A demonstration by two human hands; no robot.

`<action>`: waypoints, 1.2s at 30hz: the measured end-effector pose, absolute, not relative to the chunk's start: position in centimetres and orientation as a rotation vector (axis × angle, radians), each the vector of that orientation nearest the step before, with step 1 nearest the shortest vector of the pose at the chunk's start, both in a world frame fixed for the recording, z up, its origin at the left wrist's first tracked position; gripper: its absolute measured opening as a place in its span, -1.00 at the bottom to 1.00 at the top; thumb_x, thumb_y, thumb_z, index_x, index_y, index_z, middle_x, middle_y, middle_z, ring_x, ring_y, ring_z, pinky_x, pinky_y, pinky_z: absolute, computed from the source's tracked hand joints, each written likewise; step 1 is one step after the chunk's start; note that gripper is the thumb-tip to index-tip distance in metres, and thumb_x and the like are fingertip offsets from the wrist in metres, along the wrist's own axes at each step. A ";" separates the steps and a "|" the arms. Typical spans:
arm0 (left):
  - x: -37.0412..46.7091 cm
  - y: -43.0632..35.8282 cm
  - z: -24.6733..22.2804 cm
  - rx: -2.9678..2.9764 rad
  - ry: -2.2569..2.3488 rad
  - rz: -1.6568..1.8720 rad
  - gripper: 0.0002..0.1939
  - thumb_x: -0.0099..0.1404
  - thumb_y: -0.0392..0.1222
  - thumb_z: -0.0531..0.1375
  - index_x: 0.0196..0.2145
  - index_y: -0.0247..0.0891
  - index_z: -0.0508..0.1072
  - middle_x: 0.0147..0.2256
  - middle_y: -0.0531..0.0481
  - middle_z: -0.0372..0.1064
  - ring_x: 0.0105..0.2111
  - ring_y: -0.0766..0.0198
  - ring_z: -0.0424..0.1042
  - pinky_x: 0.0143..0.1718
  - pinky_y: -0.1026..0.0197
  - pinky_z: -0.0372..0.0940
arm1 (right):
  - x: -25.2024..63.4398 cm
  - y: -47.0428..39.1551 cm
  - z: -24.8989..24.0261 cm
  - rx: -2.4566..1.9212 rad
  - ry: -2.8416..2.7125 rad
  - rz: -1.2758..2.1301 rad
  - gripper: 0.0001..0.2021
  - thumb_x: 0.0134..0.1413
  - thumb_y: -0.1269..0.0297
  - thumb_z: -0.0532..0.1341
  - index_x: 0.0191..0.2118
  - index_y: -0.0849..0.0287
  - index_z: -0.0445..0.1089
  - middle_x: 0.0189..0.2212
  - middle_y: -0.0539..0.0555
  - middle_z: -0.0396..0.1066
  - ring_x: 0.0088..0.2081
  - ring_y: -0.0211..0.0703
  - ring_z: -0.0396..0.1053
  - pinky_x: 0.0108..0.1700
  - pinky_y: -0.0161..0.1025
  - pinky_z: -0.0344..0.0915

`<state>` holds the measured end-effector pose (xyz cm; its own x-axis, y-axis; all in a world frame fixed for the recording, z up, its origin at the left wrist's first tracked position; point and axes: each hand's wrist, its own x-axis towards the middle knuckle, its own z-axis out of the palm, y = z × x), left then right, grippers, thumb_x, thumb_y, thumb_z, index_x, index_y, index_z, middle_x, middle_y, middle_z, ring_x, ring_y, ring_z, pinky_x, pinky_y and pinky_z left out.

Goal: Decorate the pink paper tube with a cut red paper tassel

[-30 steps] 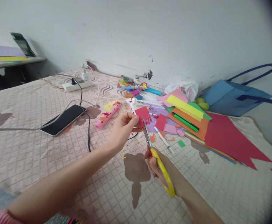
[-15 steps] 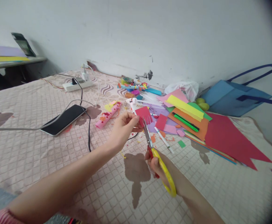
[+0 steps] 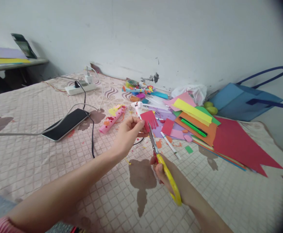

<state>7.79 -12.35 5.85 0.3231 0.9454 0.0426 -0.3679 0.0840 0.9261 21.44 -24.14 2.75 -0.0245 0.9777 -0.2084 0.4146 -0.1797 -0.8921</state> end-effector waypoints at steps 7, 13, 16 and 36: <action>7.8 -12.4 5.8 1.041 0.711 1.117 -0.82 0.19 -0.17 0.20 -0.45 -0.30 0.28 -0.47 0.05 0.37 -0.47 0.36 0.43 -0.36 0.21 0.43 | 21.2 -24.0 3.0 -1.655 -1.464 1.143 -0.44 0.00 -0.35 -0.06 -0.34 0.13 0.19 -0.53 -0.06 0.14 -0.59 -0.32 0.09 -0.59 -0.35 0.10; 7.8 -12.4 5.8 1.043 0.698 1.116 -0.80 0.19 -0.15 0.21 -0.45 -0.30 0.28 -0.47 0.05 0.37 -0.47 0.35 0.43 -0.37 0.21 0.42 | 21.3 -24.2 3.1 -1.643 -1.551 1.114 -0.45 0.07 -0.31 -0.11 -0.28 0.13 0.21 -0.55 -0.07 0.11 -0.58 -0.30 0.10 -0.56 -0.31 0.12; 7.8 -12.4 5.7 1.055 0.696 1.117 -0.81 0.20 -0.15 0.20 -0.45 -0.30 0.28 -0.47 0.04 0.38 -0.46 0.35 0.43 -0.36 0.21 0.43 | 21.4 -24.3 3.2 -1.630 -1.552 1.132 -0.44 0.07 -0.32 -0.11 -0.26 0.13 0.21 -0.57 -0.09 0.09 -0.58 -0.28 0.10 -0.54 -0.29 0.14; 7.8 -12.5 6.0 1.029 0.707 1.142 -0.83 0.18 -0.18 0.21 -0.45 -0.29 0.29 -0.50 0.07 0.35 -0.50 0.39 0.40 -0.41 0.27 0.40 | 21.2 -23.6 2.7 -1.792 -1.383 1.142 -0.56 -0.04 -0.22 0.10 -0.47 0.09 0.10 -0.68 -0.14 0.03 -0.67 -0.36 -0.01 -0.70 -0.38 0.00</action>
<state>7.79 -12.46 5.98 0.2936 0.9548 0.0456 -0.3855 0.0746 0.9197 21.17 -23.62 2.71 0.0881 0.9591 -0.2691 0.4457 -0.2795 -0.8504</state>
